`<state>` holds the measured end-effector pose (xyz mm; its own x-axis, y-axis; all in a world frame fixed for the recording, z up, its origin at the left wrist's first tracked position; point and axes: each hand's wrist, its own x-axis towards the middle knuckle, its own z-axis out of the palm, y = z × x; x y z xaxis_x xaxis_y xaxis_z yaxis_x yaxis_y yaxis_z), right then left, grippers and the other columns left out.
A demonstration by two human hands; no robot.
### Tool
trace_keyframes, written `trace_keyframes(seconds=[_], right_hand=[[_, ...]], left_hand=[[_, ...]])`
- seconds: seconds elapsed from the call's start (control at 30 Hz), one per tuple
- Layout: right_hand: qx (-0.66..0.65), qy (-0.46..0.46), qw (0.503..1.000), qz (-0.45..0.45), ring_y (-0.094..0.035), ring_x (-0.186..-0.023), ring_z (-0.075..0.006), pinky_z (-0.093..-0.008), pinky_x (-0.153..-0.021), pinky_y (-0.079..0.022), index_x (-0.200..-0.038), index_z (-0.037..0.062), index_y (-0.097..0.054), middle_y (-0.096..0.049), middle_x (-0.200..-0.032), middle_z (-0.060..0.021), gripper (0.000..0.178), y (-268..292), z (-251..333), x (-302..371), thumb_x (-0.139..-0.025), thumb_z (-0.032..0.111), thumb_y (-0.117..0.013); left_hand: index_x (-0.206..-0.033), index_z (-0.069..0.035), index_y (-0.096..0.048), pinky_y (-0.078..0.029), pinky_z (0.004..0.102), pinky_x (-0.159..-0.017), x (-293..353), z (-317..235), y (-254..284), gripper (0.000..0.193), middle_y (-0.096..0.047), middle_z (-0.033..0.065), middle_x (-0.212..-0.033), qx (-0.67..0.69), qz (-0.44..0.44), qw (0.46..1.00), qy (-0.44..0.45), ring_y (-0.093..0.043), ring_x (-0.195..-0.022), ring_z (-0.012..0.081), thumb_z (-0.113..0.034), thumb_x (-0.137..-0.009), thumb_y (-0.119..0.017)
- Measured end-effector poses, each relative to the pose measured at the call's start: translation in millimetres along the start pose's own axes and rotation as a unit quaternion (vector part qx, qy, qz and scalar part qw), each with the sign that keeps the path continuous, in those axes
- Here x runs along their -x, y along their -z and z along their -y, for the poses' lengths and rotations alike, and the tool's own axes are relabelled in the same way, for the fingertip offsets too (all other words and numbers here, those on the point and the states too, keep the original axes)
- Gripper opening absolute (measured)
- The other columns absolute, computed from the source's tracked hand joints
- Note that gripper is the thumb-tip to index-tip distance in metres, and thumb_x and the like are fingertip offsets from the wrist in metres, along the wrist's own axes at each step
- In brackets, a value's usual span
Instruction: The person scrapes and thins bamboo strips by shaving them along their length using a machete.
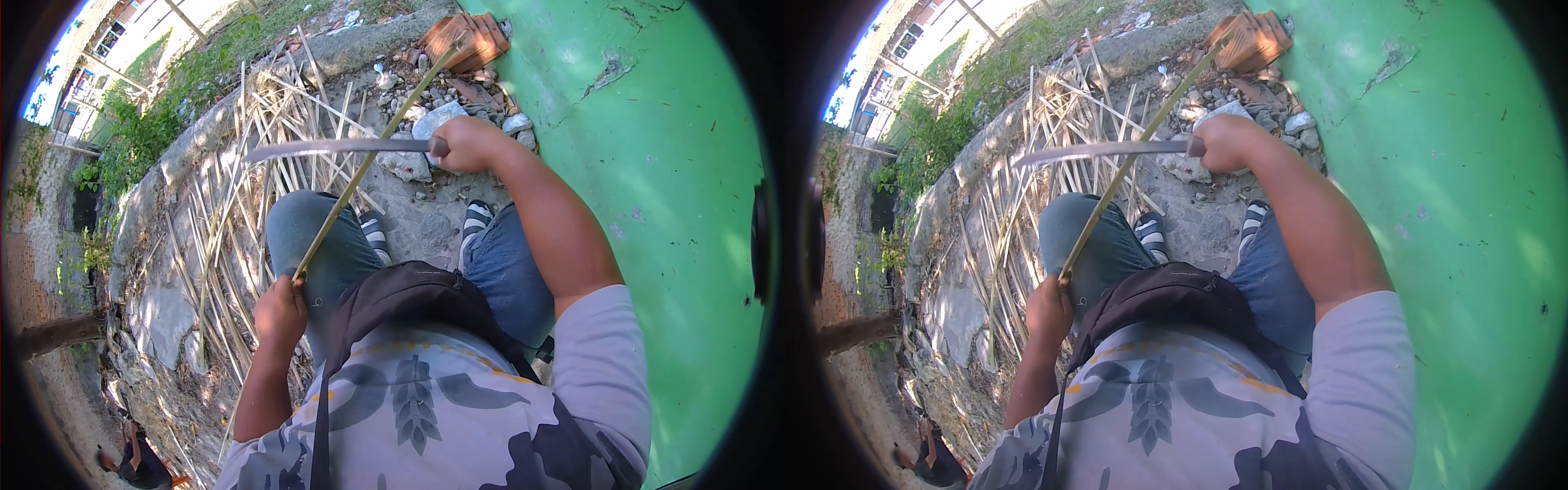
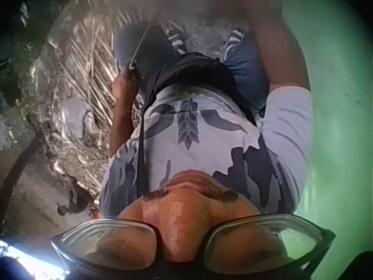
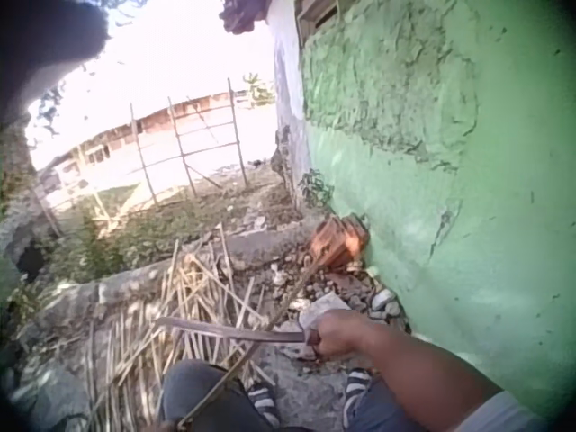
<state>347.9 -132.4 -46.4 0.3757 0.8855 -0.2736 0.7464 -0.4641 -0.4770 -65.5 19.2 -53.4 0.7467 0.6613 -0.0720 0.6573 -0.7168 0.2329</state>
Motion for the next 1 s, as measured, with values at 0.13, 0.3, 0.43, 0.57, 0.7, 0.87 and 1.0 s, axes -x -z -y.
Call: trace_keyframes(seconds=[0.13, 0.3, 0.43, 0.57, 0.7, 0.87, 1.0], right_hand=[[-0.057, -0.099, 0.991, -0.076, -0.072, -0.096, -0.029, -0.0393, -0.084, -0.054, -0.107, 0.0052, -0.075, -0.074, -0.098, -0.0185, 0.033, -6, -49, -8, -0.076, 0.011, -0.067], [-0.048, -0.074, 0.994, -0.058, -0.07, -0.104, -0.0301, -0.0388, -0.09, -0.054, -0.113, 0.0064, -0.074, -0.074, -0.11, -0.0172, 0.038, -1, -25, -4, -0.076, 0.01, -0.067], [0.02, 0.03, 0.999, -0.007, -0.071, -0.096, -0.0315, -0.0405, -0.084, -0.055, -0.102, 0.0095, -0.075, -0.075, -0.099, -0.014, 0.027, -9, 28, 11, -0.076, 0.012, -0.069], [0.085, 0.041, 0.996, 0.001, -0.071, -0.092, -0.0318, -0.0408, -0.081, -0.056, -0.098, 0.0097, -0.074, -0.075, -0.094, -0.013, 0.022, 2, 47, 21, -0.077, 0.015, -0.07], [-0.025, -0.012, 0.998, -0.061, -0.071, -0.095, -0.0325, -0.0425, -0.083, -0.055, -0.101, 0.0114, -0.075, -0.075, -0.098, -0.013, 0.023, -4, -17, -6, -0.08, 0.017, -0.07], [0.046, -0.026, 0.993, -0.11, -0.07, -0.095, -0.0332, -0.0434, -0.082, -0.055, -0.101, 0.0117, -0.075, -0.074, -0.096, -0.014, 0.022, -5, -11, 0, -0.081, 0.018, -0.069], [0.067, 0.024, 0.997, -0.031, -0.071, -0.088, -0.0346, -0.0459, -0.078, -0.055, -0.094, 0.0123, -0.073, -0.073, -0.089, -0.0139, 0.019, -4, 35, 14, -0.078, 0.023, -0.072]], left_hand=[[-0.092, -0.004, -0.057, -0.049, 0.0561, -0.066, 1, -2, 4, 0.027, -0.066, 0.0232, -0.08, -0.009, 0.005, 1.0, -0.007, -0.063, -0.075, 0.048, -0.028, -0.104, -0.05], [-0.091, -0.004, -0.056, -0.048, 0.0564, -0.066, 0, -5, 7, 0.028, -0.065, 0.0239, -0.079, -0.014, 0.033, 0.999, 0.01, -0.063, -0.075, 0.0484, -0.027, -0.104, -0.05], [-0.088, -0.003, -0.054, -0.048, 0.0562, -0.064, 0, -7, 5, 0.028, -0.064, 0.024, -0.077, 0.006, 0.019, 1.0, -0.004, -0.063, -0.072, 0.0477, -0.026, -0.104, -0.051], [-0.087, -0.003, -0.054, -0.048, 0.0551, -0.062, 2, 0, -2, 0.027, -0.064, 0.0235, -0.076, 0.019, -0.016, 0.999, -0.037, -0.062, -0.069, 0.0471, -0.025, -0.103, -0.052], [-0.086, -0.003, -0.054, -0.048, 0.0551, -0.062, -3, -1, -4, 0.027, -0.064, 0.0233, -0.076, 0.036, -0.031, 0.998, -0.041, -0.062, -0.069, 0.0466, -0.024, -0.102, -0.053], [-0.086, -0.003, -0.054, -0.048, 0.0558, -0.062, -2, 0, 1, 0.026, -0.064, 0.0233, -0.077, 0.008, -0.005, 0.999, -0.039, -0.062, -0.07, 0.0472, -0.024, -0.102, -0.054], [-0.087, -0.003, -0.054, -0.048, 0.0559, -0.063, -2, -1, 0, 0.026, -0.064, 0.0234, -0.077, 0.021, 0.001, 0.999, -0.035, -0.062, -0.07, 0.0474, -0.024, -0.102, -0.053]])
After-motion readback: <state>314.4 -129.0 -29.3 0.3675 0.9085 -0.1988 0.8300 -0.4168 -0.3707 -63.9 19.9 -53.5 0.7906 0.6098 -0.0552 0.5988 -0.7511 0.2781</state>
